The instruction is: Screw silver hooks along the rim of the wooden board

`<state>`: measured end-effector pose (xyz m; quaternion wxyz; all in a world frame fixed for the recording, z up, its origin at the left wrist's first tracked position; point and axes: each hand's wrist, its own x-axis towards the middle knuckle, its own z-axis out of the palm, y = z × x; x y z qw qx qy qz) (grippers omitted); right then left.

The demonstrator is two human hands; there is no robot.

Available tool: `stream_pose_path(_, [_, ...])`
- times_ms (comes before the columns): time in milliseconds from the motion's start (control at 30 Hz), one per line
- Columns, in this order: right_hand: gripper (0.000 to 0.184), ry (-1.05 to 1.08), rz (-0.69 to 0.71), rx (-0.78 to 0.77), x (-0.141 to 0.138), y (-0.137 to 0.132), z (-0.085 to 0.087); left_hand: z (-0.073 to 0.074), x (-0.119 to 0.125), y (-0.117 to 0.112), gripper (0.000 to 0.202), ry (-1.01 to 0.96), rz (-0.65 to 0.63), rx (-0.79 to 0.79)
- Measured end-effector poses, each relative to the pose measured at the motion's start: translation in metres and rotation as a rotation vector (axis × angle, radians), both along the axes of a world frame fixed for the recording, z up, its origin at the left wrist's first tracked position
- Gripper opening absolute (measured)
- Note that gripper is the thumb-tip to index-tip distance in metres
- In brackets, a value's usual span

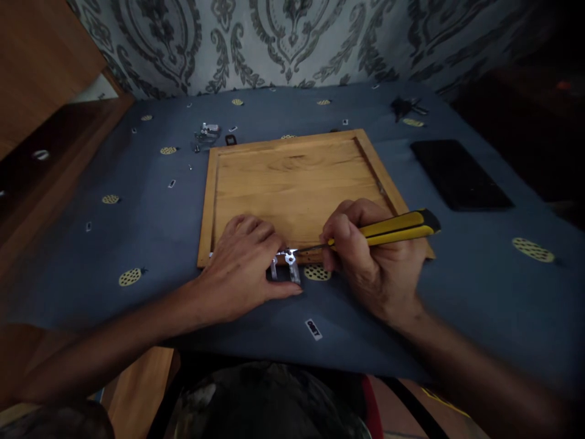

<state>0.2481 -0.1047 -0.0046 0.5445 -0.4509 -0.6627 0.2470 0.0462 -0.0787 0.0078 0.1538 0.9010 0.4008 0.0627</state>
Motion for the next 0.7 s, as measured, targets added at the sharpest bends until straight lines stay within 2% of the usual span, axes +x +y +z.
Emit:
stream_pose_path(167, [0.049, -0.005, 0.004, 0.046, 0.0004, 0.0016, -0.0005, 0.0009, 0.0005, -0.0003, 0.057, 0.007, 0.005, -0.012])
stream_pose_path(500, [0.051, 0.022, -0.008, 0.007, -0.0025, -0.0003, 0.0037, -0.0036, -0.0017, -0.0009, 0.053, -0.042, -0.005, 0.013])
stream_pose_path(700, [0.055, 0.021, -0.022, 0.001, -0.0023, 0.0006, 0.0028, 0.0000, -0.0007, -0.0003, 0.049, -0.019, 0.000, -0.011])
